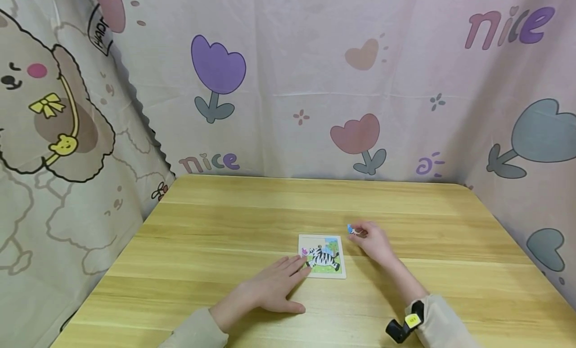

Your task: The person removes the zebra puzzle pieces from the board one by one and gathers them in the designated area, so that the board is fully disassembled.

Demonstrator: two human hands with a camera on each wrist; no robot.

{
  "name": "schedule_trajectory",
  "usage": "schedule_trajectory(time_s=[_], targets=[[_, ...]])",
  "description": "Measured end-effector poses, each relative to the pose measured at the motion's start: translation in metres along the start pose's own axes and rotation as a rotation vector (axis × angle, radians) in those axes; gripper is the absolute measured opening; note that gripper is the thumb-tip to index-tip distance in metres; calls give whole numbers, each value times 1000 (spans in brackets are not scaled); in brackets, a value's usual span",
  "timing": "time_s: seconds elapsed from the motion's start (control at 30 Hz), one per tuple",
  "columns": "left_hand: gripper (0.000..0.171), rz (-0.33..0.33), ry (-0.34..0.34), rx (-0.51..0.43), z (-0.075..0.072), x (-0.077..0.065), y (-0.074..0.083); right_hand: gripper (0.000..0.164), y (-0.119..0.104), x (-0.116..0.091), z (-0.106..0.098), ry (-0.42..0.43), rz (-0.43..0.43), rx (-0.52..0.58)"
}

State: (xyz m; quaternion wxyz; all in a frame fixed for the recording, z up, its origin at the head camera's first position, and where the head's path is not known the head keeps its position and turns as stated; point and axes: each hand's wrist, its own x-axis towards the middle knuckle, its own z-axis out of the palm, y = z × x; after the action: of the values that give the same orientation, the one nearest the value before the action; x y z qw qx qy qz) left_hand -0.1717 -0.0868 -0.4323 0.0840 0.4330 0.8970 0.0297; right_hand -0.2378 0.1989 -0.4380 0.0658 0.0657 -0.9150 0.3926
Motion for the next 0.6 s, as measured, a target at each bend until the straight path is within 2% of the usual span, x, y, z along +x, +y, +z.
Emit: schedule_trajectory(time_s=[0.1,0.3,0.6], targets=[[84,-3,-5,-1,-1,0,0,36,-6,-4,7,-26,-3,16],[84,-11,-14,-12,-2,1,1,37,-16,-13,23,-47,-40,-23],[84,-15,-8,-14,-1,1,1,36,-21,-19,35,-13,-48,-38]])
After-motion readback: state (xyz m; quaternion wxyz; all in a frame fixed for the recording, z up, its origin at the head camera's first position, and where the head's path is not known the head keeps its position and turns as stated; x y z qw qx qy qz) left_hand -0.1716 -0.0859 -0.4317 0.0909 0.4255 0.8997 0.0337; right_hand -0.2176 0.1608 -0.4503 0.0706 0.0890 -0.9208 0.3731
